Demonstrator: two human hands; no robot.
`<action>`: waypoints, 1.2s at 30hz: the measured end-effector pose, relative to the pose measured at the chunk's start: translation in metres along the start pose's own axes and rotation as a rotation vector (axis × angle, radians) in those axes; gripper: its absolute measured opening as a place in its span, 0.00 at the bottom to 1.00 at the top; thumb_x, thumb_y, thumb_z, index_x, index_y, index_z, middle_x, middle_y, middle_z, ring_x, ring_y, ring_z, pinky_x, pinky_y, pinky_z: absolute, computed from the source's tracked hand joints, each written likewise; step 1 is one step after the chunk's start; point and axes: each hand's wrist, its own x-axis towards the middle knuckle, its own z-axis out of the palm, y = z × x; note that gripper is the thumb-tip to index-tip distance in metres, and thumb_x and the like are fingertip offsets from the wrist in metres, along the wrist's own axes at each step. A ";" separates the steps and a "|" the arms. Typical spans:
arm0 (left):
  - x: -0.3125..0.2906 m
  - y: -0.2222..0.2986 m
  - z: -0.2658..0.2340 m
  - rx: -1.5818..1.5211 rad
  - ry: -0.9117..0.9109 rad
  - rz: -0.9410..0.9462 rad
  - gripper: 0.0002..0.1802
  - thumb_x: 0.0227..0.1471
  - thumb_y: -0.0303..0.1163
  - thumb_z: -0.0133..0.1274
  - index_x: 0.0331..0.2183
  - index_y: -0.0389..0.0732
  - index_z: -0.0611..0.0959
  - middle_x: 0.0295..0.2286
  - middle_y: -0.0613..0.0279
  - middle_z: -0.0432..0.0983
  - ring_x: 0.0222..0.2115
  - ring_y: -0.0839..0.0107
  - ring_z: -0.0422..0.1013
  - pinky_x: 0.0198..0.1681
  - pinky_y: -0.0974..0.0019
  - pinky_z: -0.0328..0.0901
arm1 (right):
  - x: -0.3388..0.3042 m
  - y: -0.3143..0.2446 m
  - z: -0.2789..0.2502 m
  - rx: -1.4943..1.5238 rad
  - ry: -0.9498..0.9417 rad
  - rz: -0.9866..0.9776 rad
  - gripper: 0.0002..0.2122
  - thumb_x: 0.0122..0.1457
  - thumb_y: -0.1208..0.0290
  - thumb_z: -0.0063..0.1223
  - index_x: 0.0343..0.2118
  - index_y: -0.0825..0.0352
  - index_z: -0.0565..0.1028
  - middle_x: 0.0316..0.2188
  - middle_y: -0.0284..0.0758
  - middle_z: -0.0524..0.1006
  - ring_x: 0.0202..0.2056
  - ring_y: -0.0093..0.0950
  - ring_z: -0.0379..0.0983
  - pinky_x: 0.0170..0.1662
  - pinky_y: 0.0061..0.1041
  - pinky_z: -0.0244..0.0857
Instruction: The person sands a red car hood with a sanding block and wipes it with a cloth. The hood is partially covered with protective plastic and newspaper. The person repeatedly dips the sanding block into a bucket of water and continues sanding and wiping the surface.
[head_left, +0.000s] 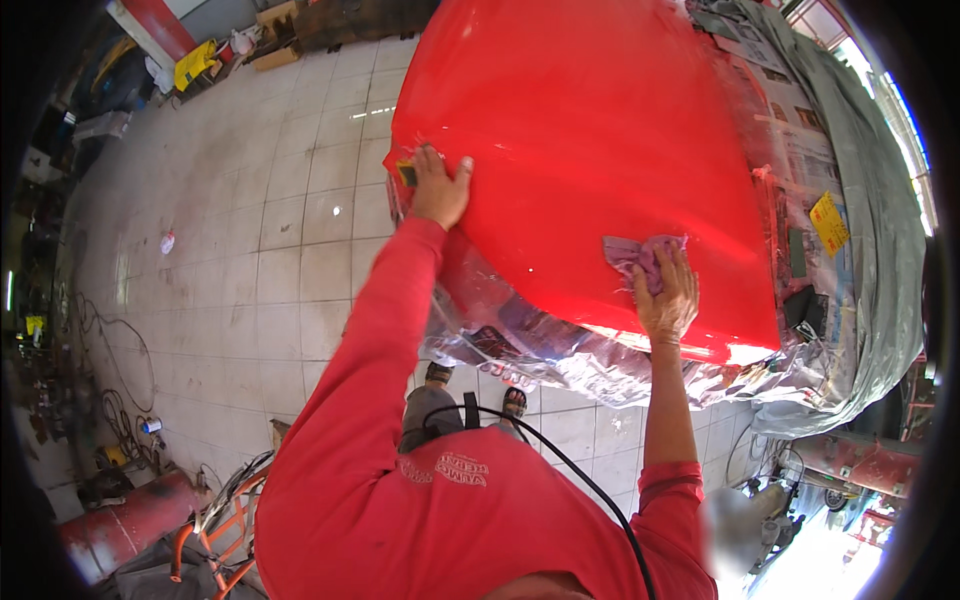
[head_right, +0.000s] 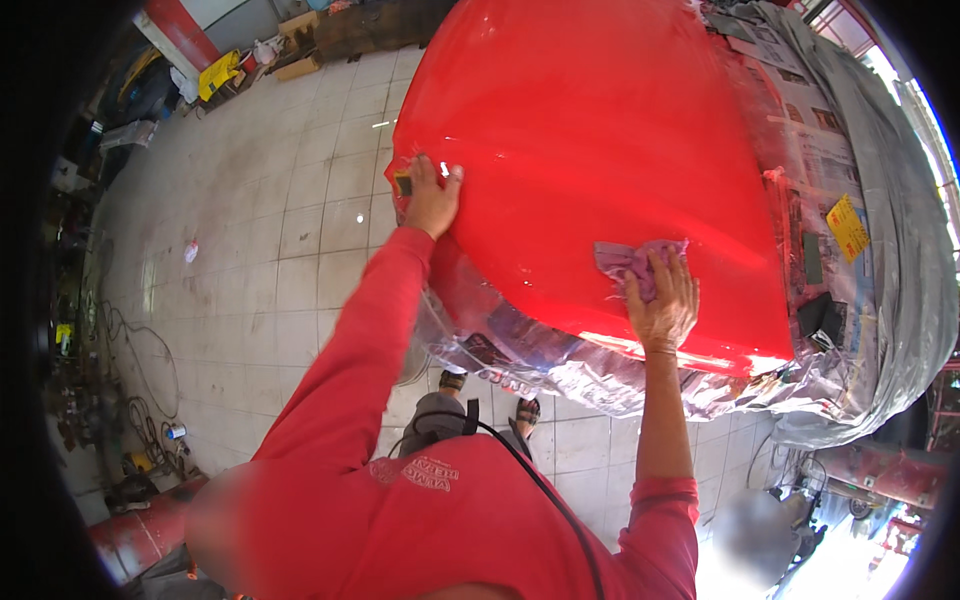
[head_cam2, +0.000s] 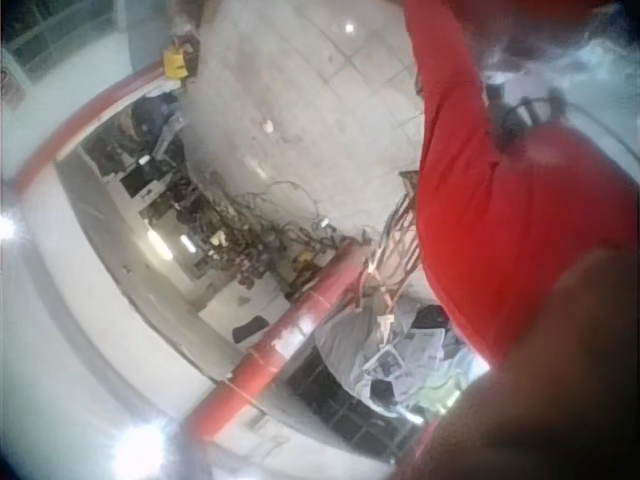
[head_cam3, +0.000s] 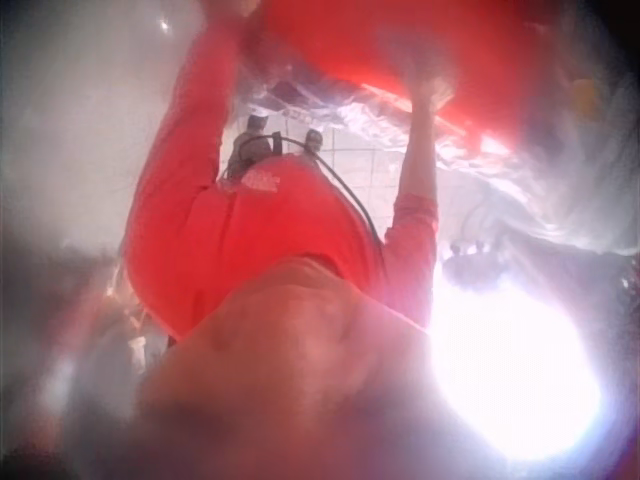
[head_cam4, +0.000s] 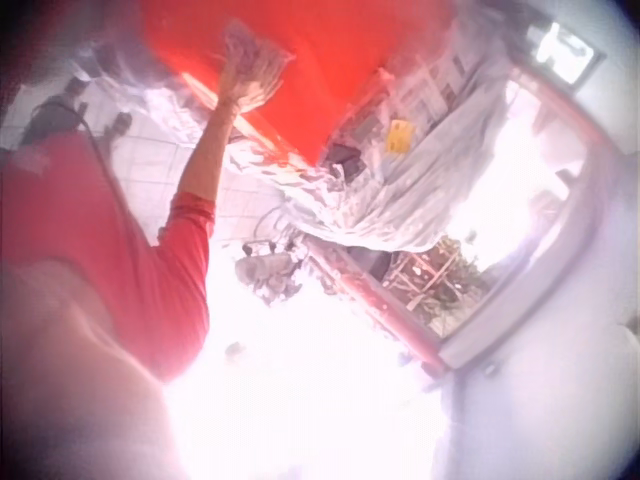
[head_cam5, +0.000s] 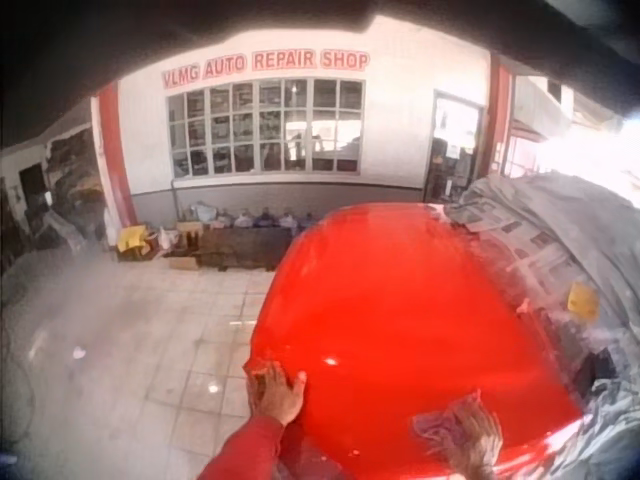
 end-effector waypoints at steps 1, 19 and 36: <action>-0.013 0.018 0.004 -0.017 -0.001 -0.009 0.55 0.68 0.60 0.48 0.71 0.22 0.52 0.72 0.26 0.45 0.74 0.38 0.42 0.77 0.50 0.43 | -0.002 0.000 0.001 -0.013 -0.019 0.039 0.23 0.61 0.54 0.65 0.58 0.55 0.81 0.65 0.38 0.76 0.67 0.41 0.70 0.69 0.53 0.61; -0.057 0.012 -0.001 0.034 -0.245 0.107 0.58 0.66 0.64 0.48 0.73 0.26 0.48 0.74 0.33 0.39 0.76 0.41 0.37 0.78 0.50 0.39 | 0.007 -0.016 -0.001 -0.110 -0.026 0.169 0.37 0.49 0.36 0.71 0.57 0.57 0.81 0.63 0.40 0.77 0.66 0.43 0.70 0.68 0.55 0.60; 0.003 0.086 -0.004 0.166 -0.594 0.574 0.54 0.64 0.62 0.54 0.72 0.30 0.59 0.73 0.36 0.49 0.74 0.42 0.45 0.77 0.47 0.45 | 0.007 0.047 -0.034 0.097 0.008 0.042 0.22 0.55 0.57 0.72 0.51 0.60 0.84 0.52 0.43 0.83 0.56 0.47 0.79 0.60 0.46 0.70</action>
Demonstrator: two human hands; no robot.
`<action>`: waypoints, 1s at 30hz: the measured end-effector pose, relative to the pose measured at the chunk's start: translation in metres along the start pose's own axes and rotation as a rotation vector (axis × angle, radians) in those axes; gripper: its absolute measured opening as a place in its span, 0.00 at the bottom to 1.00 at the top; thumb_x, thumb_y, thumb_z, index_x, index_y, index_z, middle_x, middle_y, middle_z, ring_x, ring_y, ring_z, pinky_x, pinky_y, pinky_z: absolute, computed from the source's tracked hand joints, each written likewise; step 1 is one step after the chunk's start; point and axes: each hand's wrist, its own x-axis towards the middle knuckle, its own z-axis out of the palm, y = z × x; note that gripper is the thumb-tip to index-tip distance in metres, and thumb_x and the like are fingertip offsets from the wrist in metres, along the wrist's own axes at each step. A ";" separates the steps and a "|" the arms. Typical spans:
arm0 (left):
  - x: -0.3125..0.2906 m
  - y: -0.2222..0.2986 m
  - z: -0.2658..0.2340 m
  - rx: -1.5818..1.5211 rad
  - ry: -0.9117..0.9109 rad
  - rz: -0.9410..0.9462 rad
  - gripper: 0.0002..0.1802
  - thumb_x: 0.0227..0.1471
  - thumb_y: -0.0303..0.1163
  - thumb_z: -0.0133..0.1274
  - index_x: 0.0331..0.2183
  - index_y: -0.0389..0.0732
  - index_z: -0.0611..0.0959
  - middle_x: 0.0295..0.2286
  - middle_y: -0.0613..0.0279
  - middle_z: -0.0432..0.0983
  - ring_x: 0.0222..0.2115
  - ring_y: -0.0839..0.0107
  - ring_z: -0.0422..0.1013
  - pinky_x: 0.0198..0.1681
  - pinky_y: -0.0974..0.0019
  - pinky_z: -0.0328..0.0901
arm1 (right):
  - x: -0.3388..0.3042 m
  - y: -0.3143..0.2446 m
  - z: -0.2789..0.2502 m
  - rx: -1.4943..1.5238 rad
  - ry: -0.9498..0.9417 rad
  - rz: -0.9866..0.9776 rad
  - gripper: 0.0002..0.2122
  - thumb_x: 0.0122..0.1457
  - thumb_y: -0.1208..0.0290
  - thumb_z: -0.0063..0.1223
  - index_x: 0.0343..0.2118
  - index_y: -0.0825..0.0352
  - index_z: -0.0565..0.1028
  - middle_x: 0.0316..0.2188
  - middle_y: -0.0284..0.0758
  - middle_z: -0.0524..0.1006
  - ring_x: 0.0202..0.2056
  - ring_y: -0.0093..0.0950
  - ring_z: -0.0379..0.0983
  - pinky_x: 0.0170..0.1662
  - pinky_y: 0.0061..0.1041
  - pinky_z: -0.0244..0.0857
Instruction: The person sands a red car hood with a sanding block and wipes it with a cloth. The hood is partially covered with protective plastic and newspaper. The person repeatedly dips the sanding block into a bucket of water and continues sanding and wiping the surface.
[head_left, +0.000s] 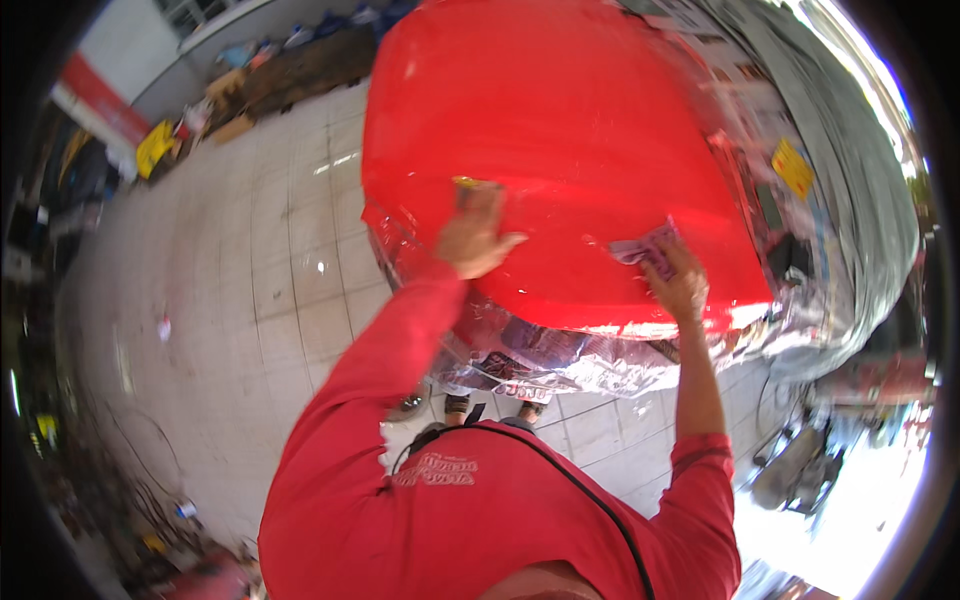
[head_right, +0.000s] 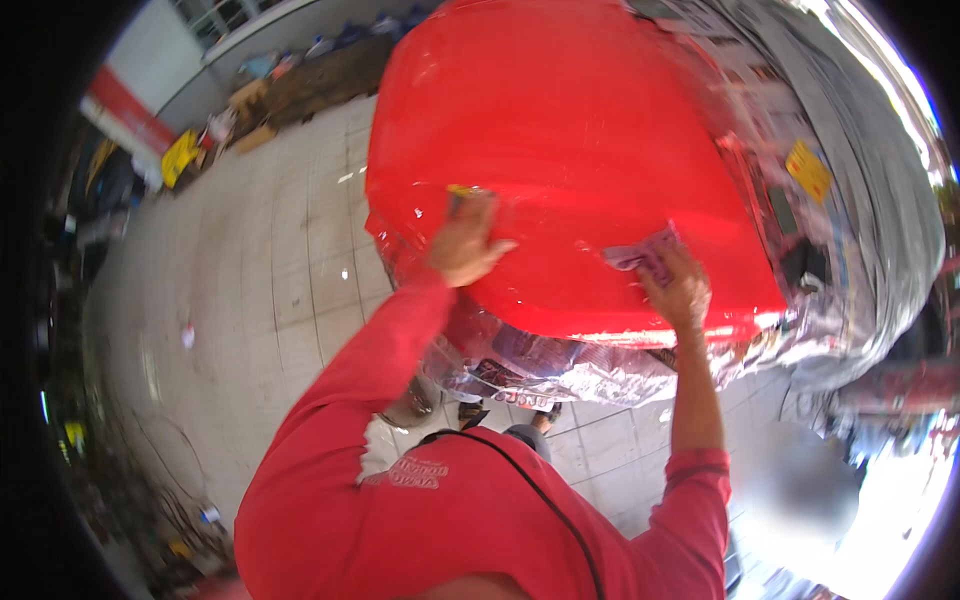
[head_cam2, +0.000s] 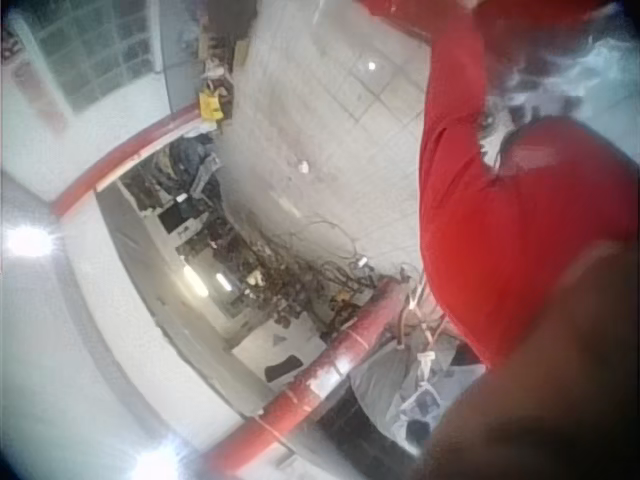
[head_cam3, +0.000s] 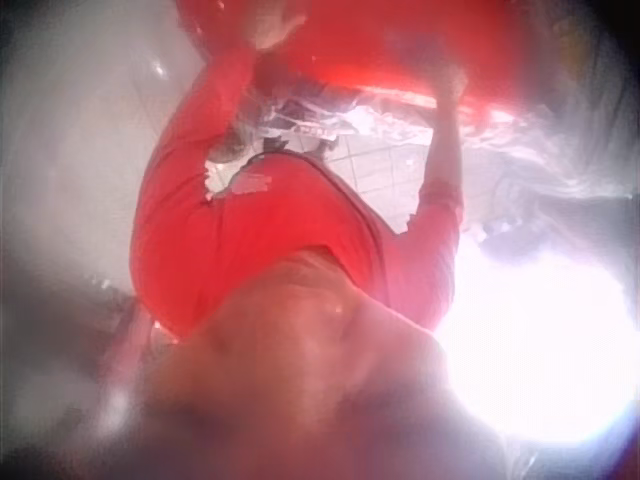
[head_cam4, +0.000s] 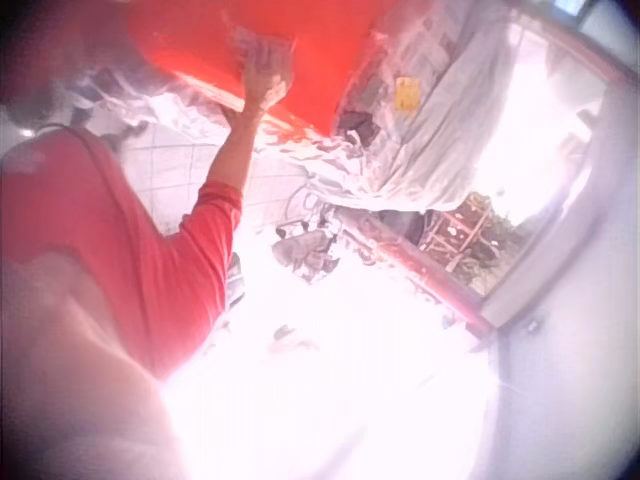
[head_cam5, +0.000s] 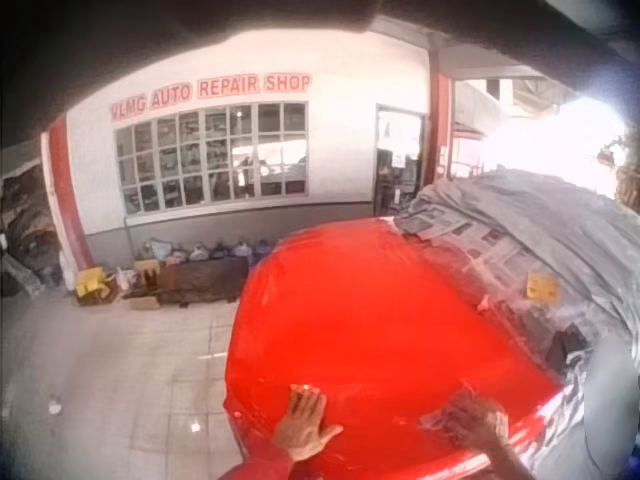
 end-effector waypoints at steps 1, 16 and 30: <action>-0.008 -0.045 -0.008 0.078 0.032 0.108 0.53 0.63 0.60 0.56 0.72 0.32 0.59 0.73 0.38 0.50 0.75 0.44 0.46 0.77 0.47 0.45 | -0.002 0.028 -0.003 -0.036 0.061 0.056 0.22 0.55 0.57 0.71 0.51 0.60 0.84 0.53 0.43 0.83 0.56 0.46 0.78 0.60 0.46 0.70; 0.145 0.146 0.055 0.334 -0.229 1.020 0.41 0.68 0.50 0.53 0.73 0.42 0.61 0.73 0.55 0.54 0.75 0.56 0.48 0.75 0.45 0.47 | -0.026 0.131 -0.037 -0.227 0.306 0.292 0.17 0.56 0.49 0.65 0.46 0.50 0.86 0.53 0.33 0.83 0.54 0.38 0.79 0.60 0.45 0.68; 0.248 0.266 0.159 0.338 -0.316 1.102 0.49 0.66 0.53 0.53 0.74 0.33 0.55 0.74 0.43 0.49 0.75 0.43 0.45 0.77 0.48 0.44 | -0.022 0.147 -0.013 -0.162 0.763 0.632 0.17 0.55 0.56 0.65 0.44 0.59 0.83 0.50 0.40 0.80 0.60 0.44 0.72 0.66 0.49 0.61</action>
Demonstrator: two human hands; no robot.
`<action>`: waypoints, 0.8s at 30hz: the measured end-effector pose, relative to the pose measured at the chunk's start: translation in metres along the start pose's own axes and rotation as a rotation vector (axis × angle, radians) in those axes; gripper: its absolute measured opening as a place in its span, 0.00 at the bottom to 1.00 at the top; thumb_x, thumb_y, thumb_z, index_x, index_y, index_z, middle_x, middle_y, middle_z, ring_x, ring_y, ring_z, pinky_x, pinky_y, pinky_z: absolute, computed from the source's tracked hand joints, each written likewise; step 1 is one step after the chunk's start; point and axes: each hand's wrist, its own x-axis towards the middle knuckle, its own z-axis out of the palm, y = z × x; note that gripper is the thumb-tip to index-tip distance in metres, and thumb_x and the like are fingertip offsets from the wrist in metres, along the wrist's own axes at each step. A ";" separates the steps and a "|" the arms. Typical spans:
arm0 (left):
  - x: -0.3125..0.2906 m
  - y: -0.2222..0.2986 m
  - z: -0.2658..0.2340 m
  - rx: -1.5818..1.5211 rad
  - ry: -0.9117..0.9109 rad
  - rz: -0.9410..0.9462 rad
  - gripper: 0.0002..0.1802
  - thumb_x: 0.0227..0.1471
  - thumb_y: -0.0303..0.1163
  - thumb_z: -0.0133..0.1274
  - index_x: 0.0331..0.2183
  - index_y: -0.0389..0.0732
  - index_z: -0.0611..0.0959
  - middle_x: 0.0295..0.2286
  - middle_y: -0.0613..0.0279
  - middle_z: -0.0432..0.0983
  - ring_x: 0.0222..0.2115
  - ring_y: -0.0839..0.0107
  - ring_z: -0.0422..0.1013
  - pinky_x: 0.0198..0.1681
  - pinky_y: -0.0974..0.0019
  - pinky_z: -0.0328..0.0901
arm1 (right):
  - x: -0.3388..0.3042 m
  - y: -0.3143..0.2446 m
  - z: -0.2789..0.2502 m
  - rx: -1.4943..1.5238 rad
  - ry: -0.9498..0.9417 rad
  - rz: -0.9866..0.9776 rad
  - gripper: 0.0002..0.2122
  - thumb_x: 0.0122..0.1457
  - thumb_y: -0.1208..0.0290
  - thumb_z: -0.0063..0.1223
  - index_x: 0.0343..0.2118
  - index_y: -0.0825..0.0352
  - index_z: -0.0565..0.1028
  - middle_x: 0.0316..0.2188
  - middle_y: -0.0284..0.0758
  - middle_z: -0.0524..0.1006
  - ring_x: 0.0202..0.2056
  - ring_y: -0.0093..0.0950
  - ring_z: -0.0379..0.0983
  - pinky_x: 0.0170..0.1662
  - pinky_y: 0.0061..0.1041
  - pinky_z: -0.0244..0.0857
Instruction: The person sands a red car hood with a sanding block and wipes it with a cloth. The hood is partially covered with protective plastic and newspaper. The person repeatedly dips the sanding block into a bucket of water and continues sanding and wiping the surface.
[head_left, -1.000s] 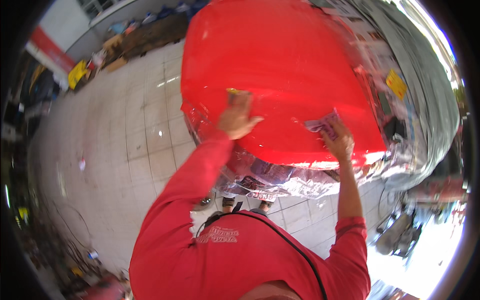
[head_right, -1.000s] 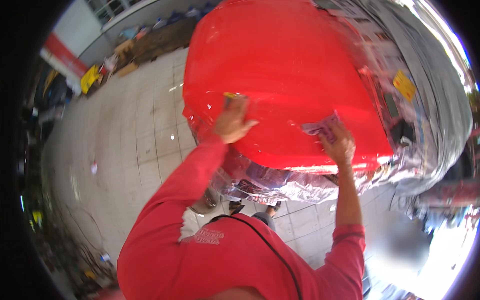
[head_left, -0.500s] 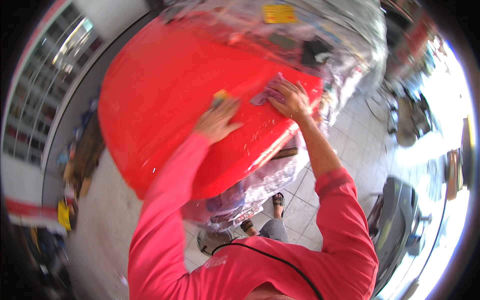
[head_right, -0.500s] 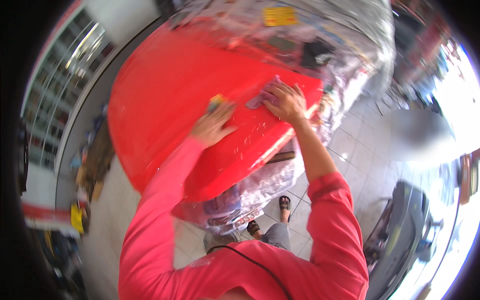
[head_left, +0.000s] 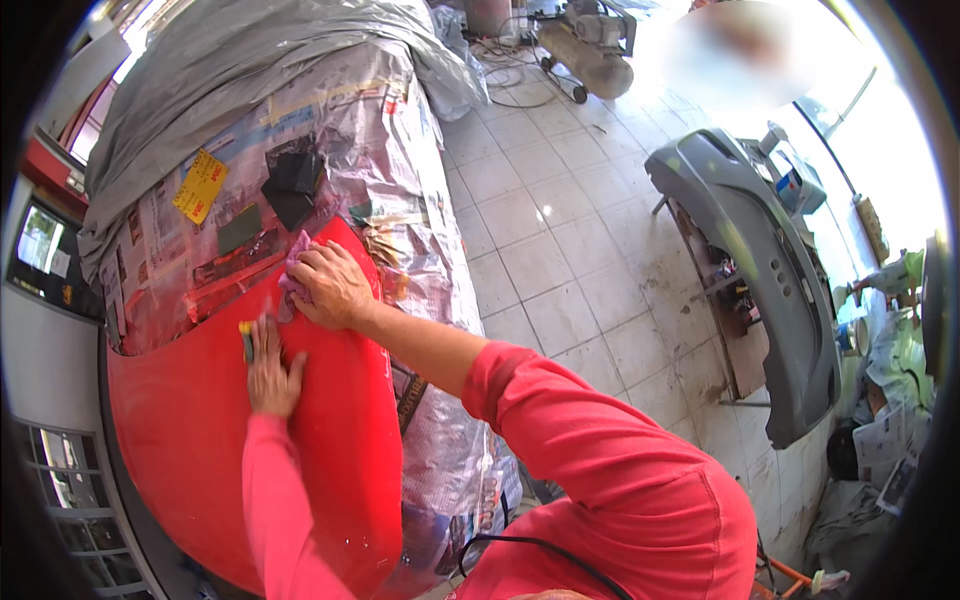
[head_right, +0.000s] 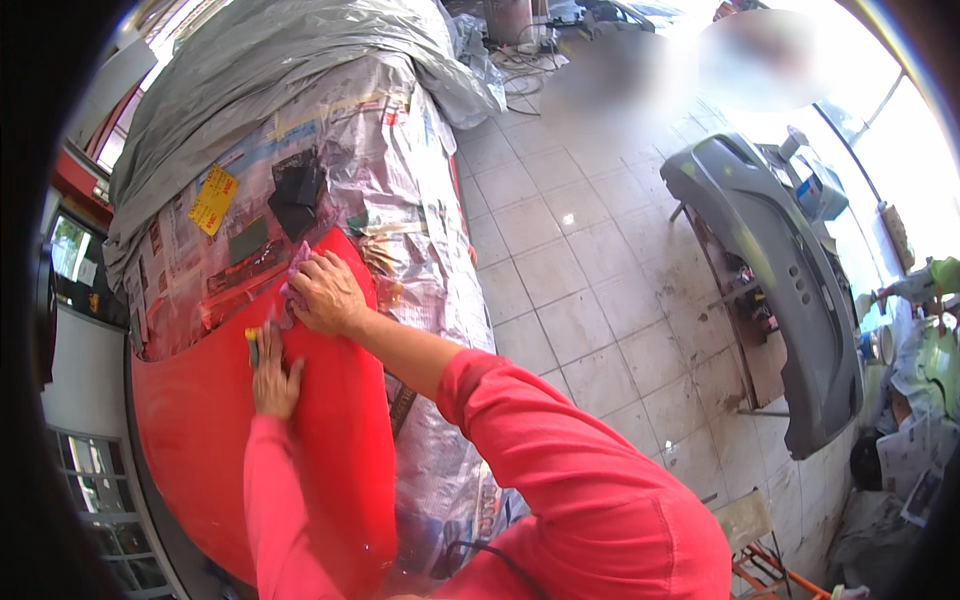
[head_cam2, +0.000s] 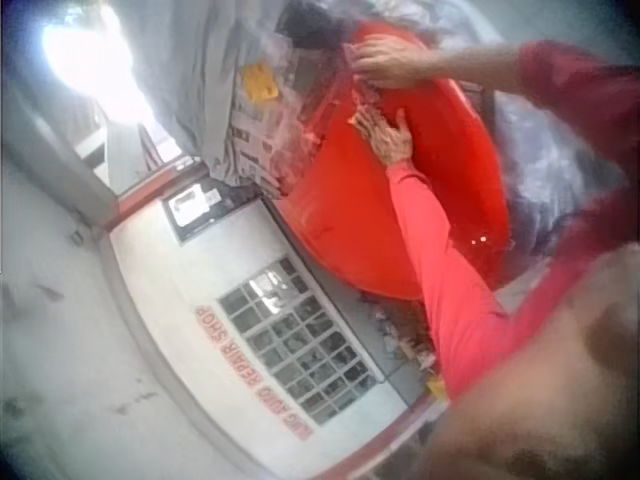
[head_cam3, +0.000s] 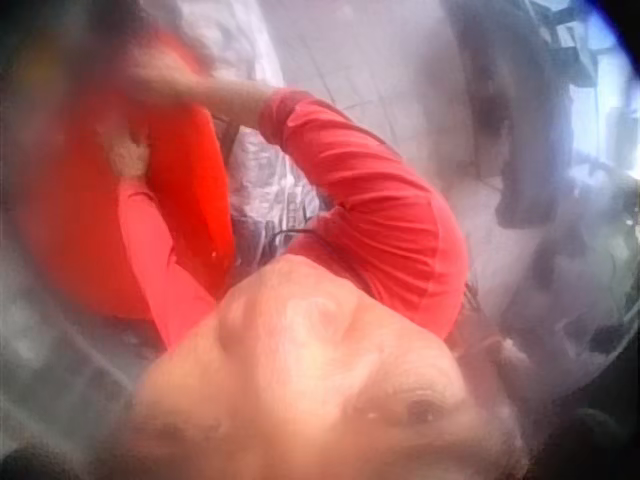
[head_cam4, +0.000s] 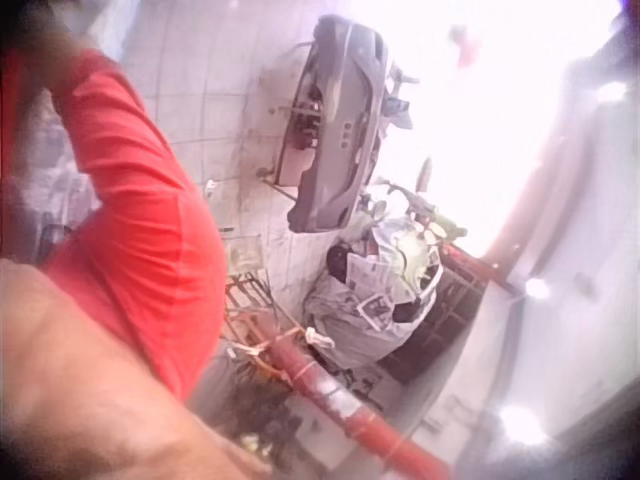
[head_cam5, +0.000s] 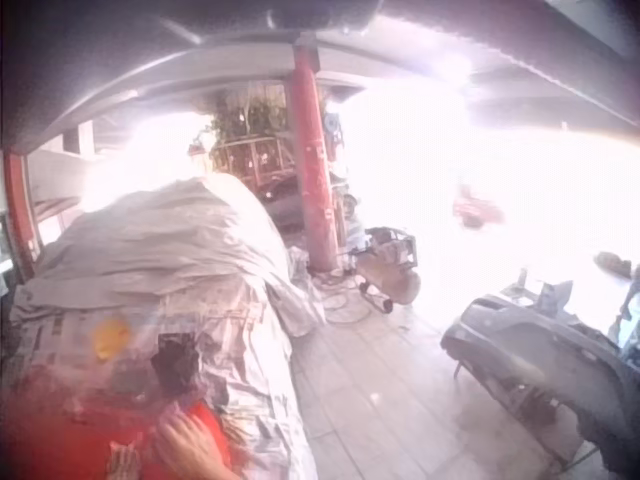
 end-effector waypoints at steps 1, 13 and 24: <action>-0.004 0.002 0.001 0.009 -0.020 0.004 0.48 0.66 0.52 0.52 0.73 0.33 0.55 0.74 0.43 0.49 0.74 0.43 0.45 0.77 0.49 0.45 | 0.004 0.005 -0.002 0.005 -0.022 0.002 0.16 0.55 0.56 0.65 0.43 0.59 0.83 0.48 0.39 0.80 0.57 0.43 0.73 0.63 0.48 0.62; -0.176 0.020 -0.031 0.021 -0.068 -0.017 0.49 0.70 0.62 0.41 0.74 0.33 0.55 0.74 0.42 0.49 0.75 0.42 0.44 0.76 0.40 0.41 | 0.020 0.042 -0.020 -0.044 0.183 -0.013 0.14 0.59 0.58 0.63 0.44 0.60 0.82 0.44 0.38 0.80 0.50 0.41 0.75 0.60 0.44 0.64; -0.139 0.032 -0.017 -0.110 -0.050 -0.073 0.45 0.69 0.51 0.50 0.74 0.37 0.55 0.74 0.46 0.49 0.75 0.43 0.44 0.76 0.46 0.47 | 0.022 0.046 -0.007 -0.006 0.097 0.029 0.14 0.57 0.58 0.65 0.41 0.60 0.82 0.41 0.41 0.80 0.47 0.45 0.77 0.54 0.44 0.69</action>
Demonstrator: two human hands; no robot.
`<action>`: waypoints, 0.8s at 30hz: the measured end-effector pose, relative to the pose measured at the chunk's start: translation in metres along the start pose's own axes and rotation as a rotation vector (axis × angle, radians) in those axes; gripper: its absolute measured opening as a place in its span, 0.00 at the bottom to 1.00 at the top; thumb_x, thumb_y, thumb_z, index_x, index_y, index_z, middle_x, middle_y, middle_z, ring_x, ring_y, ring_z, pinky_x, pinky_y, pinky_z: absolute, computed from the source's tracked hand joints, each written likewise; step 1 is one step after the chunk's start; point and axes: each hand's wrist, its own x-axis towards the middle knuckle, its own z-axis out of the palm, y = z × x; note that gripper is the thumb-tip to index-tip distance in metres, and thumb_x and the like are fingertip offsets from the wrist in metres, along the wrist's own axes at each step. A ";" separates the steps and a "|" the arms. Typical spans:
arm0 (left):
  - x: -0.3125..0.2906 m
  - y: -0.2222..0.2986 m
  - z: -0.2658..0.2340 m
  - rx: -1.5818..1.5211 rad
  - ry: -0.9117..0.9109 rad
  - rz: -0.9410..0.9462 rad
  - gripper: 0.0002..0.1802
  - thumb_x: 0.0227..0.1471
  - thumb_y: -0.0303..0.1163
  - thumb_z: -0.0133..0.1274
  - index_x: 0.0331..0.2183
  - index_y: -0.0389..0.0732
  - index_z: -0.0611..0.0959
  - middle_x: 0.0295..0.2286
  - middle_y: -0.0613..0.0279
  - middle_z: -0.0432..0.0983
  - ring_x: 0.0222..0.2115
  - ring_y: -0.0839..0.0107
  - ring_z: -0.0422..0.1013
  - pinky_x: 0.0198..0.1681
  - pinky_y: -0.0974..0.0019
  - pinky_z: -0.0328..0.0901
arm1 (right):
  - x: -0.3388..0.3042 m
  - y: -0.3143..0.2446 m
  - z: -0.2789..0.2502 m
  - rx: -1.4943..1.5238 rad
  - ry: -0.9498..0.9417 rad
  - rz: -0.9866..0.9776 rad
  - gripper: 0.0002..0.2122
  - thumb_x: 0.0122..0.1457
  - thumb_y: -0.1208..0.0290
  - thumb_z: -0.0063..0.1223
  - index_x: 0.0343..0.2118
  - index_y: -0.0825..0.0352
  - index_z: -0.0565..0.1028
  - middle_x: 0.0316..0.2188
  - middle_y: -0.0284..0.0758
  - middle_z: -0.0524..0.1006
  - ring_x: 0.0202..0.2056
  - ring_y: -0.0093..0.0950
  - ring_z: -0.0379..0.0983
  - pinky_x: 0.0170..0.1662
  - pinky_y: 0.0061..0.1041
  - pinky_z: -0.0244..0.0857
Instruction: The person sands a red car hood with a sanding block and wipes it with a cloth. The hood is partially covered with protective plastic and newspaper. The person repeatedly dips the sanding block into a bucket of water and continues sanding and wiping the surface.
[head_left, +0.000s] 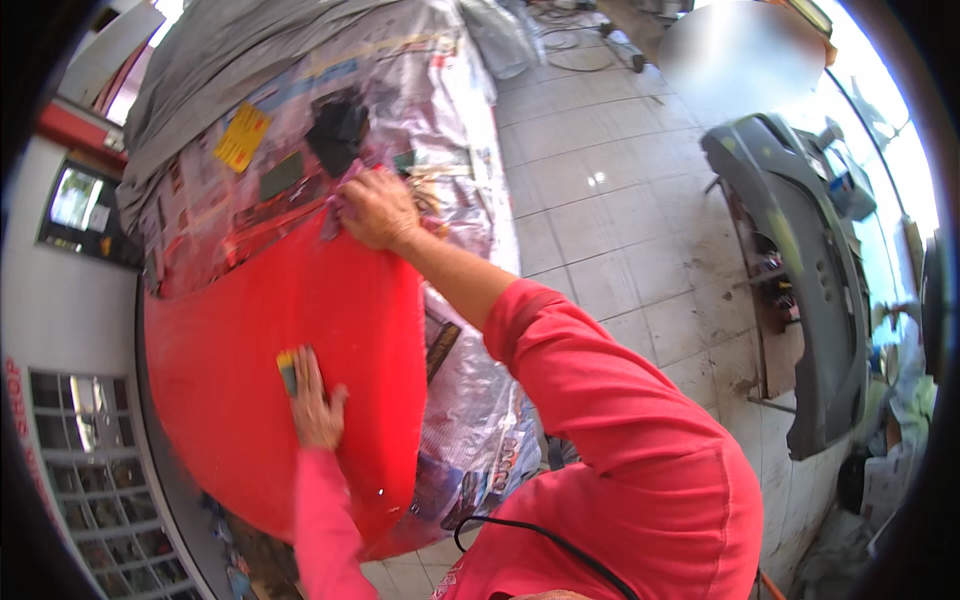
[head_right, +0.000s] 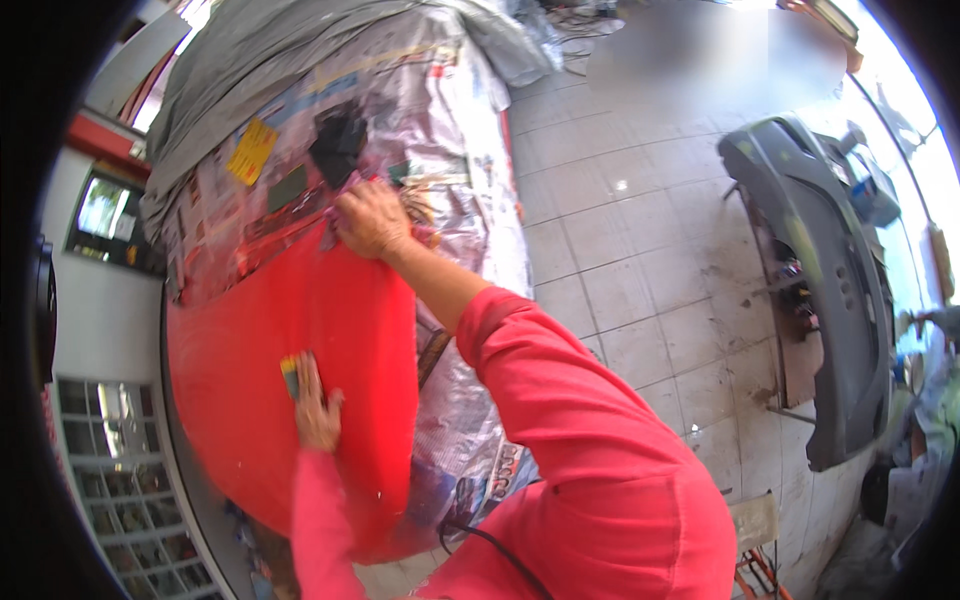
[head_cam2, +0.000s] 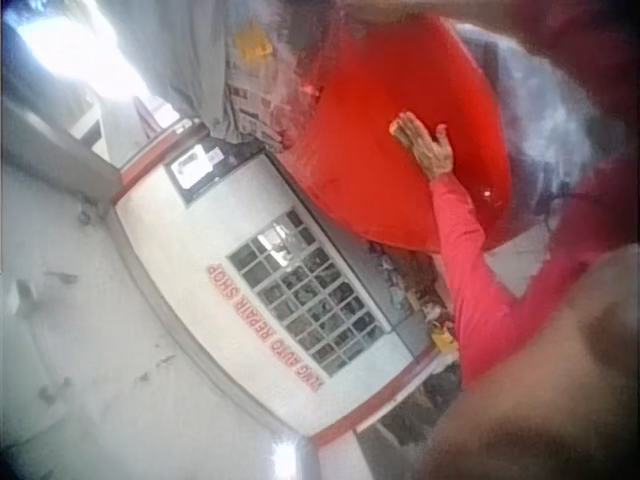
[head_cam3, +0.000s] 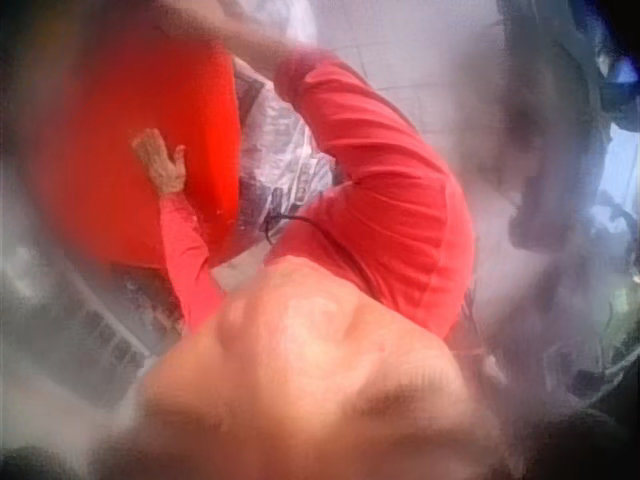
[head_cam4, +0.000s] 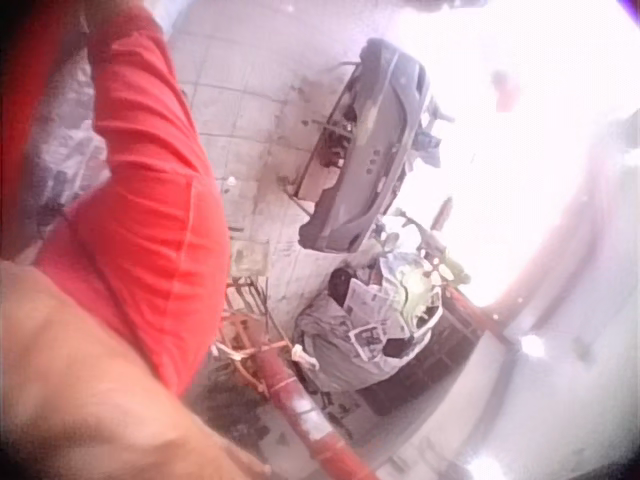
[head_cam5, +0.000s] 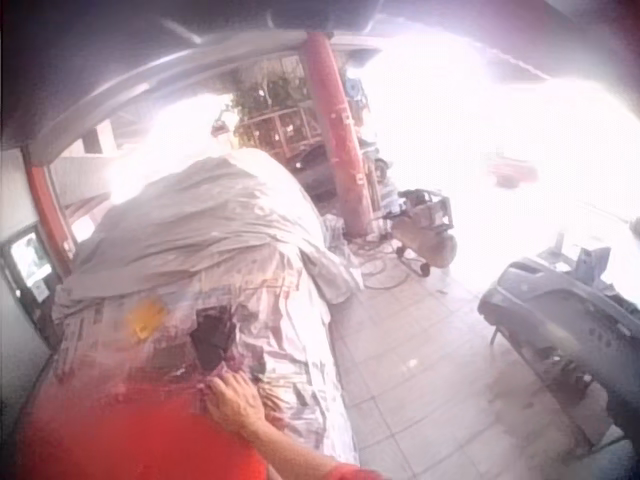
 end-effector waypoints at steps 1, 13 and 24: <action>-0.067 -0.009 -0.001 -0.003 0.025 -0.045 0.46 0.68 0.51 0.51 0.75 0.37 0.54 0.74 0.46 0.48 0.75 0.43 0.43 0.76 0.44 0.45 | 0.003 -0.007 -0.007 0.006 -0.040 0.026 0.14 0.57 0.58 0.65 0.42 0.60 0.82 0.42 0.41 0.80 0.47 0.45 0.77 0.54 0.45 0.69; 0.209 0.003 0.011 0.122 0.080 -0.054 0.50 0.67 0.60 0.48 0.72 0.31 0.58 0.73 0.42 0.50 0.75 0.45 0.45 0.76 0.48 0.46 | -0.004 -0.022 0.003 0.065 -0.067 -0.020 0.14 0.56 0.60 0.66 0.43 0.59 0.82 0.42 0.37 0.81 0.46 0.43 0.78 0.53 0.43 0.71; -0.210 0.026 0.014 -0.028 0.072 -0.404 0.51 0.65 0.48 0.58 0.74 0.34 0.52 0.75 0.44 0.45 0.76 0.44 0.39 0.77 0.44 0.38 | 0.009 0.003 -0.004 -0.034 -0.043 0.006 0.14 0.59 0.58 0.64 0.45 0.58 0.83 0.44 0.38 0.82 0.48 0.45 0.78 0.54 0.45 0.70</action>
